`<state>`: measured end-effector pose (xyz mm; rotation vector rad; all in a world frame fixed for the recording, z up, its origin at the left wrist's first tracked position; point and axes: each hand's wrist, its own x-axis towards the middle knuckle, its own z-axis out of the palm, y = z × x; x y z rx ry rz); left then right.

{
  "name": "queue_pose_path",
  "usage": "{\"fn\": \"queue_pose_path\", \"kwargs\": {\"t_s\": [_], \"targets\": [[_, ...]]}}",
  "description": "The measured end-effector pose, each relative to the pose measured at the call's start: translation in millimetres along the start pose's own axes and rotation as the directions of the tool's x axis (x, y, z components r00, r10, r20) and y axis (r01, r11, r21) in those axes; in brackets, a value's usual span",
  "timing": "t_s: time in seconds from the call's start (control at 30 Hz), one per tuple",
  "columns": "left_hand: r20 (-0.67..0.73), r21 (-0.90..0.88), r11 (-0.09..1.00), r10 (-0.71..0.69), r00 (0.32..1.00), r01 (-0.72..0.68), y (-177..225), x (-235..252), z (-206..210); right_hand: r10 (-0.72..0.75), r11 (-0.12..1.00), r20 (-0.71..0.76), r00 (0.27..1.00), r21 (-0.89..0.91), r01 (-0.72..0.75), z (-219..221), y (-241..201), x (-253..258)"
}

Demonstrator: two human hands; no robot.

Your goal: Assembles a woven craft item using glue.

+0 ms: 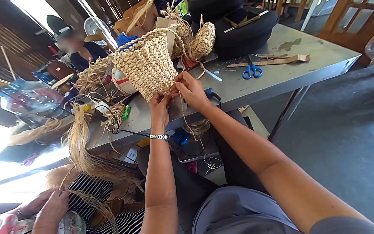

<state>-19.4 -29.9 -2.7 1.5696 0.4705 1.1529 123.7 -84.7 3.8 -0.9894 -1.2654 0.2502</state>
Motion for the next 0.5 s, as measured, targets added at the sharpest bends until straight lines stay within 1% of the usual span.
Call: {"fn": "queue_pose_path", "kwargs": {"t_s": [0.13,0.3,0.37,0.4,0.43,0.47,0.5], "targets": [[0.002,-0.012,1.000,0.003,1.000,-0.003,-0.7,-0.3,-1.1,0.014,1.000,0.027,1.000,-0.008,-0.013,-1.3,-1.9,0.2],[0.013,-0.021,1.000,0.005,1.000,-0.005,-1.8,1.8,-1.5,-0.013,1.000,0.024,1.000,-0.020,0.013,-1.7,2.8,1.9],[0.032,-0.030,0.999,0.042,0.999,-0.041,-4.6,1.5,-3.0,0.007,1.000,0.027,1.000,-0.019,-0.007,-1.8,1.4,1.8],[0.027,-0.020,0.999,0.031,0.999,-0.030,0.4,-0.2,-0.9,0.020,1.000,0.027,0.999,-0.015,-0.020,-1.8,0.6,1.7],[-0.006,0.009,0.999,-0.044,0.999,0.044,17.4,-4.6,6.2,0.031,1.000,0.027,0.999,-0.006,-0.031,-1.8,-0.2,1.8],[-0.090,0.053,0.968,-0.239,0.967,0.245,54.1,-9.9,22.1,0.037,0.999,0.024,0.999,0.000,-0.037,-1.6,-0.6,1.9],[-0.239,0.020,0.804,-0.573,0.784,0.594,109.9,-6.1,49.1,0.037,0.999,0.019,0.999,0.001,-0.037,-1.5,-0.5,2.1]]}}
